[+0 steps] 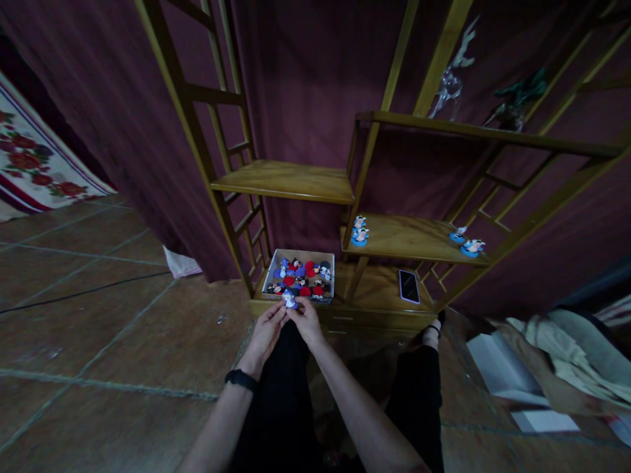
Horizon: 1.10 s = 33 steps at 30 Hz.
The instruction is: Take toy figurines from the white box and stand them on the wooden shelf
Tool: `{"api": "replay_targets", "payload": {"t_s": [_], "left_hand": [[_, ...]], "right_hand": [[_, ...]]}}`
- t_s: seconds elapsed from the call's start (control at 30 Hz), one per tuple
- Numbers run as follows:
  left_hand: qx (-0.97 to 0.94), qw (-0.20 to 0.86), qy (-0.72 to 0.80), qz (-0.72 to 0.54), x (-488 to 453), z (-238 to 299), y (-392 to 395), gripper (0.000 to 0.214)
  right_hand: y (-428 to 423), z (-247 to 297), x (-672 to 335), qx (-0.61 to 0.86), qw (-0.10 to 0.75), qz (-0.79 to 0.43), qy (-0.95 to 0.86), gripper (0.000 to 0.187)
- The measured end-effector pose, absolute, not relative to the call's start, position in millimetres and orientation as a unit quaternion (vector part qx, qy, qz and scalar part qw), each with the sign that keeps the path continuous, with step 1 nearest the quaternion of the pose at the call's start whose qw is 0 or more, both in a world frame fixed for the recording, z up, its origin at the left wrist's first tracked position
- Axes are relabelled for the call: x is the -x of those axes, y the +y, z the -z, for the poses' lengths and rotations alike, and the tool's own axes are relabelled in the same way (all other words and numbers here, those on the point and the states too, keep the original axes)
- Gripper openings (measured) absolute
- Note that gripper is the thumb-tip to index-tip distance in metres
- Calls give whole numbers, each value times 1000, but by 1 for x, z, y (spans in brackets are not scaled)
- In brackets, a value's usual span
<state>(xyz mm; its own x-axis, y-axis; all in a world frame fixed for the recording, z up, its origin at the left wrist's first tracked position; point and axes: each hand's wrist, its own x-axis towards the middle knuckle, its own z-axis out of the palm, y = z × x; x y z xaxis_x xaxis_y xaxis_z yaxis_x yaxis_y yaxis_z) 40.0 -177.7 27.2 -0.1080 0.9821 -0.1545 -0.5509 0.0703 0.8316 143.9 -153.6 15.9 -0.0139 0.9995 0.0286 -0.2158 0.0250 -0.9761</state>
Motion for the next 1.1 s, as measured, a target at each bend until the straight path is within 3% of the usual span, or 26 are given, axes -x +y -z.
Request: {"api": "replay_targets", "payload": {"t_s": [0.23,0.47,1.1], "left_hand": [[-184,650,356,-646,-34,-29,-178,8],[-174,645,353,-655,-36,-31,-179,4],[-328,540,477,-611,-56,-31,-183,52]], "right_hand": [[-161,-24,-151,416,536,-551,-486,25],[-160,-19,-150,421,544,-546,-477,25],[-158,-30,-165,432,530,-620,-385,29]]}}
